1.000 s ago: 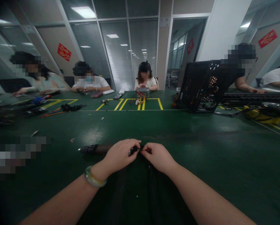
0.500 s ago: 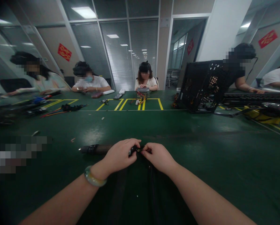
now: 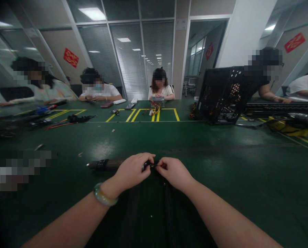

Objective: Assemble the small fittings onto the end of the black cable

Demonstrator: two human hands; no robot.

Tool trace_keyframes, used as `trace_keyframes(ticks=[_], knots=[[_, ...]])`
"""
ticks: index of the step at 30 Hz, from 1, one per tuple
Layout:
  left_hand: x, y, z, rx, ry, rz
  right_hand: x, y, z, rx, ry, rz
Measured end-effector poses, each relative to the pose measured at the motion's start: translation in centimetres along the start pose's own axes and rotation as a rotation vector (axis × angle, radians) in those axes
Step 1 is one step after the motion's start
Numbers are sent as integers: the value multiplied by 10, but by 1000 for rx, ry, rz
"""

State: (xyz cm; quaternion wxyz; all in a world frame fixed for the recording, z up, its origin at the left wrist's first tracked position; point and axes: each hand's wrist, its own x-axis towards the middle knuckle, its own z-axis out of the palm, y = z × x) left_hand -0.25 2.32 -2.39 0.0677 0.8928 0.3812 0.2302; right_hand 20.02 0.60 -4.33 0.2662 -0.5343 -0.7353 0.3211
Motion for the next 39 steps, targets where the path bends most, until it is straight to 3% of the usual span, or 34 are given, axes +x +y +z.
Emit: trace_keyframes(ticks=[39], knots=[[0, 0, -1, 26, -9, 39, 0, -2, -1, 39, 12, 13]])
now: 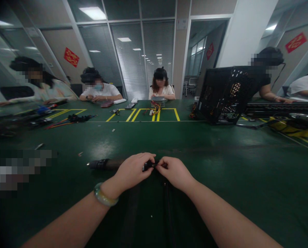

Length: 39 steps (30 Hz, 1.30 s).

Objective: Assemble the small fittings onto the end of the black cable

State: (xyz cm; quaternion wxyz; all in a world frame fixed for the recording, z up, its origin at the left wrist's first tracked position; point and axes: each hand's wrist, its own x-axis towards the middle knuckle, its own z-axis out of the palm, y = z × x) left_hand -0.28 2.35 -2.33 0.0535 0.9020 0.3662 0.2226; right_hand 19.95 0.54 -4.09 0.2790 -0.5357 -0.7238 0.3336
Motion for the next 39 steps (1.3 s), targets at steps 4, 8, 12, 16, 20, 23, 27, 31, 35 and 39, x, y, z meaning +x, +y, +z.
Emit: trace_keyframes(ticks=[4, 8, 12, 16, 20, 23, 27, 31, 35, 39], knots=[[0, 1, -1, 2, 1, -13, -1, -1, -1, -11, -5, 3], [0, 0, -1, 10, -10, -4, -1, -2, -1, -20, -12, 10], [0, 0, -1, 4, -12, 1, 0, -2, 0, -26, -15, 2], [0, 1, -1, 0, -8, -11, 0, -1, 0, -24, -17, 12], [0, 2, -2, -8, -5, -11, 0, 0, 0, -25, -14, 2], [0, 2, -2, -1, -2, -9, 1, 0, 0, -33, -8, -1], [0, 2, -3, -2, -18, 0, 0, -1, -1, -33, -12, -2], [0, 1, -2, -2, -20, 9, 0, -4, -1, -27, -17, 11], [1, 0, -1, 5, -17, 14, -1, -6, -3, -28, -27, 24], [1, 0, -2, 11, -25, 15, -1, -6, -3, -21, -37, 20]])
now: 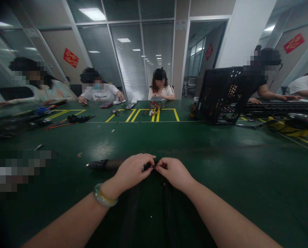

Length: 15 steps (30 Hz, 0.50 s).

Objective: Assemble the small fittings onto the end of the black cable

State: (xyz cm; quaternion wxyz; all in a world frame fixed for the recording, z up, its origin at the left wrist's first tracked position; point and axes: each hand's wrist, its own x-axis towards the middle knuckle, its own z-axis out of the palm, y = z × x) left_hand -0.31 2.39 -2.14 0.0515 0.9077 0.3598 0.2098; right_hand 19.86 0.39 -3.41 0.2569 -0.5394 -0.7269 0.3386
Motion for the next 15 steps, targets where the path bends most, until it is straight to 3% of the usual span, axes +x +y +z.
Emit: trace_keyframes(ticks=[7, 15], knots=[[1, 1, -1, -2, -7, 5, 2, 7, 4, 23, 9, -23], [0, 1, 0, -14, -3, 1, -2, -3, -4, -3, 1, 4]])
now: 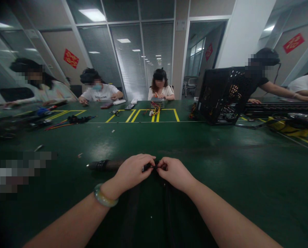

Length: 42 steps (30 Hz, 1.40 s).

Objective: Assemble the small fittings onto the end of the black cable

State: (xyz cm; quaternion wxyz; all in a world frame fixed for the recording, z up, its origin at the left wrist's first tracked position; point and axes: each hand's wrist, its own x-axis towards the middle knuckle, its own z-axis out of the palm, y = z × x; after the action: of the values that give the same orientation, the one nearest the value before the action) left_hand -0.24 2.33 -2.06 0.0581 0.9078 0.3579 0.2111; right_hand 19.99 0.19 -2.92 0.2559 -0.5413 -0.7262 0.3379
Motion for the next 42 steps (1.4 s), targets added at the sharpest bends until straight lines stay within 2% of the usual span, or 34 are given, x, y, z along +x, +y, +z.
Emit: trace_keyframes(ticks=[7, 14, 31, 38, 42], knots=[[0, 0, -1, -7, 9, -4, 1, 5, 4, 34, 2, -6], [-1, -2, 1, -25, 14, -28, 2, 6, 7, 63, 61, -11], [0, -5, 2, 9, -16, 16, 3, 5, 2, 50, 17, 40], [-1, -3, 3, -20, 26, -47, 4, 8, 5, 70, 10, 19], [-1, -4, 4, -27, 32, -28, 3, 9, 5, 63, 24, 15]])
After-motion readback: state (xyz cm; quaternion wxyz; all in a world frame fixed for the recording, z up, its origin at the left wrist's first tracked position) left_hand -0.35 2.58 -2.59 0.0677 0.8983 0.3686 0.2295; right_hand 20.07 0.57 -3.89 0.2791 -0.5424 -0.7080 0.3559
